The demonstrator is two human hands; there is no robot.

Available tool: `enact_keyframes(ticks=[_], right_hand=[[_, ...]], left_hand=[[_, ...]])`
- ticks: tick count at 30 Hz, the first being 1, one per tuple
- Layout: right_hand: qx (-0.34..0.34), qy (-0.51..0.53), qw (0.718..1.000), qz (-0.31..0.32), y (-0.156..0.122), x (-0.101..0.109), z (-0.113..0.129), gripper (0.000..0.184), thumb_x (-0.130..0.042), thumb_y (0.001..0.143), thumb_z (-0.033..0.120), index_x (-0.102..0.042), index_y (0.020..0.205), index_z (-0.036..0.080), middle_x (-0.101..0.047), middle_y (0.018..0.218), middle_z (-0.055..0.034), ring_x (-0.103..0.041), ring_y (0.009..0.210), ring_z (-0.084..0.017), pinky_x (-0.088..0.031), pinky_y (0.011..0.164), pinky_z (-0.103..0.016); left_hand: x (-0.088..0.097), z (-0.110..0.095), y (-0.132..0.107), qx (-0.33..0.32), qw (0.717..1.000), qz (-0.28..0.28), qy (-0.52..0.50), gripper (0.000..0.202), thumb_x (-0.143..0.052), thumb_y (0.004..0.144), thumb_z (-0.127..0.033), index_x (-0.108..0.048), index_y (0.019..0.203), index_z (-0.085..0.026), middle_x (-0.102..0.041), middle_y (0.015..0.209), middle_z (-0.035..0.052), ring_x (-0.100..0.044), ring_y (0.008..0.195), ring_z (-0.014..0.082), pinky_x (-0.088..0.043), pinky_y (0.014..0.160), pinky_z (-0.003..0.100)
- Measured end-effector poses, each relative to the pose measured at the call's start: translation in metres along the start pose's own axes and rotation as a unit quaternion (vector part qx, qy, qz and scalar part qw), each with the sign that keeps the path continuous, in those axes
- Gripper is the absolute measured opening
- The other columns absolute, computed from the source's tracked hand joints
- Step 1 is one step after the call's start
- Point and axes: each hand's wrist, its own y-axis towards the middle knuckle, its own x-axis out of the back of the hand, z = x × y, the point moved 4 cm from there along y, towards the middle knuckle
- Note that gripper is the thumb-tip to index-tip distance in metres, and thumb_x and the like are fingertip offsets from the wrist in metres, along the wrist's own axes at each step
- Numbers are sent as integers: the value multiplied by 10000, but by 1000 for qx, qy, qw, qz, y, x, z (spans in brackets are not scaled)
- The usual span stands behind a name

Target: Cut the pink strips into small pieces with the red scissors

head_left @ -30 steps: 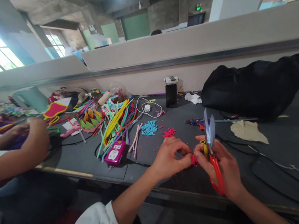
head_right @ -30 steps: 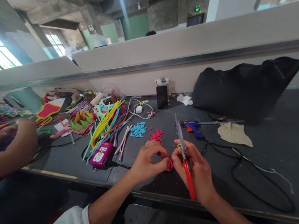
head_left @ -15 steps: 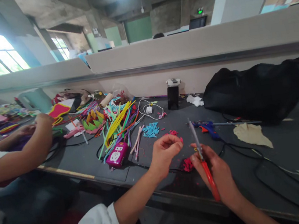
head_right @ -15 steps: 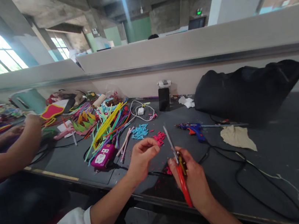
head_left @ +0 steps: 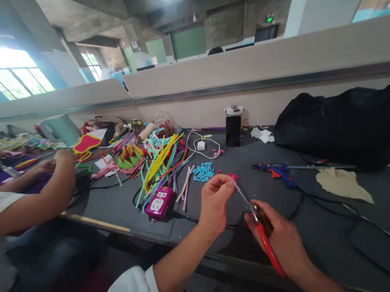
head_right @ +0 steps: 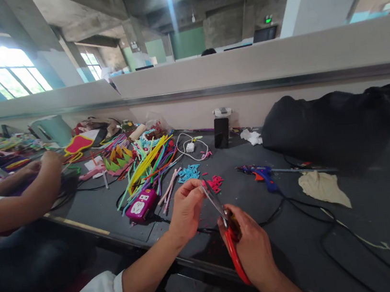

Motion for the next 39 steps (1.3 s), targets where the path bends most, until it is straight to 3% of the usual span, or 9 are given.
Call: enact_keyframes(ticks=[6, 19, 29, 34, 39], right_hand=[[-4, -14, 1000, 3, -1, 0, -2, 342, -509, 901, 437, -599, 1124, 194, -718, 906, -34, -693, 756, -169, -532, 700, -277], [62, -44, 996, -40, -1, 4, 0, 289, -494, 903, 348, -628, 1081, 164, -726, 881, -44, -694, 733, -164, -537, 713, -272], [49, -26, 998, -9, -3, -1, -2, 235, -492, 904, 292, -626, 1061, 181, -722, 812, -13, -671, 622, -139, -506, 598, -224], [38, -11, 999, -24, -2, 4, 0, 253, -500, 906, 341, -625, 1057, 181, -715, 795, -11, -669, 625, -137, -501, 622, -225], [1, 8, 1000, 3, 1, 9, -2, 233, -491, 908, 377, -627, 983, 204, -707, 781, 0, -662, 599, -129, -489, 578, -208]], left_hand=[[0, 2, 1, -4, 1000, 7, 6, 102, -705, 683, -215, -622, 689, -155, -546, 661, -26, -444, 638, 88, -352, 655, 226], [1, -2, 0, -14, 1000, 1, 25, 118, -721, 662, -226, -625, 673, -158, -555, 655, -26, -451, 628, 87, -360, 648, 229], [-2, -3, -1, -1, 1000, 2, 21, 102, -713, 675, -219, -631, 675, -158, -558, 645, -27, -451, 624, 83, -360, 646, 226], [-1, -3, 1, 10, 1000, 5, 3, 100, -706, 658, -212, -623, 663, -157, -554, 640, -26, -450, 616, 81, -366, 639, 224], [-3, 1, 5, 51, 996, 54, -51, 120, -711, 668, -235, -620, 668, -157, -515, 606, -27, -472, 615, 95, -422, 716, 265]])
